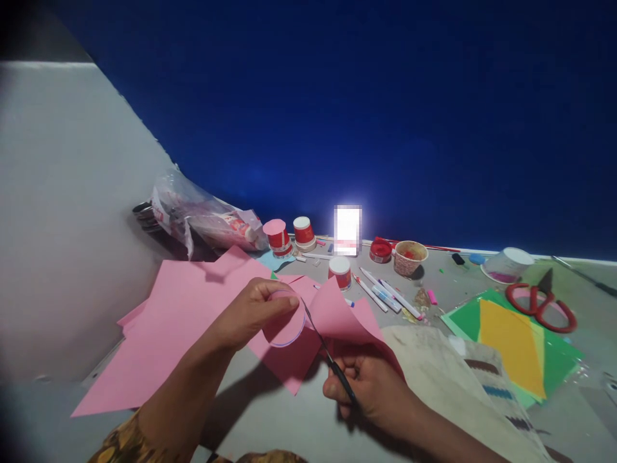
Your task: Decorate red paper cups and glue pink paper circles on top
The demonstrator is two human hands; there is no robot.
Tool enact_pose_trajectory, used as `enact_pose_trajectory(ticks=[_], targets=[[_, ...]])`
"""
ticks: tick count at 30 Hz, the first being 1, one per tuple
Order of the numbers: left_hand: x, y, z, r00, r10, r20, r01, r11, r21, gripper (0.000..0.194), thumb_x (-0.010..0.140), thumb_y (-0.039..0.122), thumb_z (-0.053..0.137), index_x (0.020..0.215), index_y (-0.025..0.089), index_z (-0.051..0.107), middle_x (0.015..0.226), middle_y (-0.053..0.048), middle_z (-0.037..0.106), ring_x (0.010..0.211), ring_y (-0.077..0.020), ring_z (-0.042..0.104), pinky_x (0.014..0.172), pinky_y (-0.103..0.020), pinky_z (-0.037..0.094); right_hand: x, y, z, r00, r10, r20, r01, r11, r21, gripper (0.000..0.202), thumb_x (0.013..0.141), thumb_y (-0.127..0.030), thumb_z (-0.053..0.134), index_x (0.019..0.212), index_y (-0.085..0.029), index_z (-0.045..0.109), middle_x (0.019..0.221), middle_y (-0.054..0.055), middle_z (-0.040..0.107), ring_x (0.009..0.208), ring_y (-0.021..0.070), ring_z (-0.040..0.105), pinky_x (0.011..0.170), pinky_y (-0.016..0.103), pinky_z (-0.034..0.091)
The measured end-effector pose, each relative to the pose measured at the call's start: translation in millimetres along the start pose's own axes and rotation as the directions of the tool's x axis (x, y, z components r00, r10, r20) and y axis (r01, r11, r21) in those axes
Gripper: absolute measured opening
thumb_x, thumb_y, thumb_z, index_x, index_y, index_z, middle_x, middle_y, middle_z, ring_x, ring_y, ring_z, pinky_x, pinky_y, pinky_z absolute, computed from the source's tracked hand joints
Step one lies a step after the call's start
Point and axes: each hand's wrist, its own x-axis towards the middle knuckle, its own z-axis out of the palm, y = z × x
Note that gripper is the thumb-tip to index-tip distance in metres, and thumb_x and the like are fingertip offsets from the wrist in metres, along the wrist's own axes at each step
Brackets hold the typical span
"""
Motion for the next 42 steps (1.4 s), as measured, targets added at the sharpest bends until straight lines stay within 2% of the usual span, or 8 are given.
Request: enact_pose_trajectory(ticks=[7,13,22,32,37,42], targets=[[2,-2,-0.4,0.998,0.01,0.055,-0.012,0.999,0.029,0.041,0.08,0.039,0.063,0.055,0.022,0.036,0.059,0.006,0.029,0.058,-0.0093,0.027,0.054,-0.027,0.02,-2,-6,2,1.0,0.003,0.018,-0.003,1.0,0.01,0.039,0.064,-0.052,0.078,0.067,-0.021,0.054,0.054,-0.005,0.052,0.052,0.0098,0.046,0.054,0.025,0.034],[1,-4,-1.5,0.996,-0.013,0.089,0.014,1.0,-0.01,0.044,0.08,0.041,0.065,0.055,0.022,0.033,0.057,0.007,0.028,0.055,-0.0087,0.025,0.053,-0.027,0.018,-2,-3,1,0.999,0.003,0.036,-0.003,1.0,0.018,0.047,0.065,-0.059,0.08,0.068,-0.021,0.053,0.053,-0.006,0.05,0.051,0.0091,0.041,0.054,0.025,0.03],[-3,-5,-9.4,0.988,-0.015,0.155,0.006,0.998,0.056,0.028,0.08,0.03,0.062,0.057,0.018,0.051,0.064,0.002,0.043,0.061,-0.0113,0.036,0.056,-0.027,0.026,-4,-6,0,0.998,0.008,0.057,-0.005,0.998,-0.069,0.034,0.067,-0.049,0.072,0.065,-0.021,0.052,0.056,-0.003,0.054,0.054,0.0107,0.044,0.054,0.026,0.031],[-7,1,-15.6,0.969,-0.052,0.241,0.037,0.997,0.065,0.036,0.082,0.03,0.062,0.054,0.019,0.043,0.059,0.003,0.038,0.058,-0.0104,0.034,0.053,-0.026,0.027,-7,-7,1,0.996,0.031,0.078,-0.023,0.994,-0.107,0.034,0.068,-0.051,0.072,0.067,-0.021,0.055,0.057,-0.002,0.053,0.056,0.0126,0.045,0.057,0.028,0.034],[-8,1,-15.4,0.967,-0.072,0.245,0.06,0.997,0.055,0.035,0.083,0.03,0.061,0.055,0.02,0.043,0.057,0.004,0.038,0.056,-0.0098,0.034,0.052,-0.026,0.026,-9,-8,1,0.995,0.02,0.093,-0.009,0.993,-0.115,0.035,0.07,-0.051,0.071,0.065,-0.022,0.053,0.056,-0.003,0.053,0.055,0.0118,0.045,0.058,0.028,0.035],[-8,-1,-13.8,0.967,-0.045,0.25,0.036,0.999,0.041,0.042,0.084,0.033,0.063,0.054,0.02,0.037,0.057,0.004,0.033,0.057,-0.0097,0.031,0.052,-0.025,0.025,-10,-10,2,0.995,0.036,0.088,-0.025,0.991,-0.131,0.04,0.07,-0.055,0.075,0.064,-0.021,0.054,0.057,-0.002,0.055,0.056,0.0126,0.047,0.056,0.028,0.035]])
